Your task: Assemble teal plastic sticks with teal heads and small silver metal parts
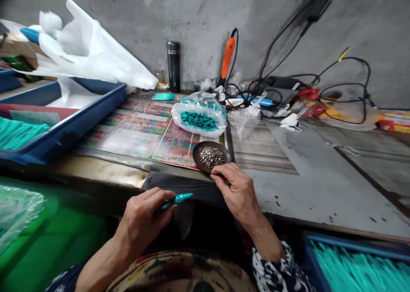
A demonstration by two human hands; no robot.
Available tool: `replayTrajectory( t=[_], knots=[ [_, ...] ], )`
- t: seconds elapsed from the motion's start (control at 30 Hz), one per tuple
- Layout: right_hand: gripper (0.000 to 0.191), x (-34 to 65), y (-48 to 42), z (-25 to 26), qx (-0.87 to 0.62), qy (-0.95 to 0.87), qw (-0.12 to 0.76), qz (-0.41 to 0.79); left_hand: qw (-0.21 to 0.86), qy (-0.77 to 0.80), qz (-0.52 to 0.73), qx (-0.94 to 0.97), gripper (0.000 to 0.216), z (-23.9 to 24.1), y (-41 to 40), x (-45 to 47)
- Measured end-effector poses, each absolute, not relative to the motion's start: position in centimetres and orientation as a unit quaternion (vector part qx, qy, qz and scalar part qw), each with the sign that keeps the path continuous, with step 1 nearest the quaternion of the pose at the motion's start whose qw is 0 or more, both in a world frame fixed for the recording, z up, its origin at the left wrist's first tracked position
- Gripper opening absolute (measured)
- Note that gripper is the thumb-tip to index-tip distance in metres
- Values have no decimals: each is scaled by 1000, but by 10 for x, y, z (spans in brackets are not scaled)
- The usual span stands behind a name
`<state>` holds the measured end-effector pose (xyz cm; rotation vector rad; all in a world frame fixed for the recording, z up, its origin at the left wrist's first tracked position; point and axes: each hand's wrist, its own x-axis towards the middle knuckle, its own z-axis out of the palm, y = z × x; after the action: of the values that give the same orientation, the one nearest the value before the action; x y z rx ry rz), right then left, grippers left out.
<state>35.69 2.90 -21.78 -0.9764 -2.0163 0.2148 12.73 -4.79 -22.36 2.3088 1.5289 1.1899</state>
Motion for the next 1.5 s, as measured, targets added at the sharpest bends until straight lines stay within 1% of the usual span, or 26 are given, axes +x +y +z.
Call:
replayTrajectory(
  t=[0.1,0.33,0.47,0.6,0.7,0.83,1.0,1.2,1.33,1.5],
  knots=[
    [9,354,26,-217,-393,-795,449,108,68,505,394,765,8,-225,-48,126],
    [10,342,7,-212,-398,-774,453,195,58,515,373,769,8,-226,-49,125],
    [7,337,-4,-210,-408,-752,470,217,62,513,374,770,8,-225,-48,126],
    [6,332,-11,-206,-382,-754,477,239,57,510,371,774,8,-224,-49,128],
    [8,327,-15,-204,-373,-762,474,237,66,514,361,776,9,-224,-51,129],
    [10,320,-16,-203,-354,-781,473,204,78,513,350,780,7,-223,-53,130],
    [11,312,-19,-207,-342,-792,454,225,80,507,342,787,9,-221,-56,133],
    [11,309,-21,-210,-343,-789,455,230,54,498,338,796,12,-219,-58,135],
    [11,308,-23,-211,-334,-807,452,182,37,494,334,802,15,-219,-59,136],
    [12,305,-29,-213,-309,-844,437,37,9,491,335,804,19,-221,-58,137]
  ],
)
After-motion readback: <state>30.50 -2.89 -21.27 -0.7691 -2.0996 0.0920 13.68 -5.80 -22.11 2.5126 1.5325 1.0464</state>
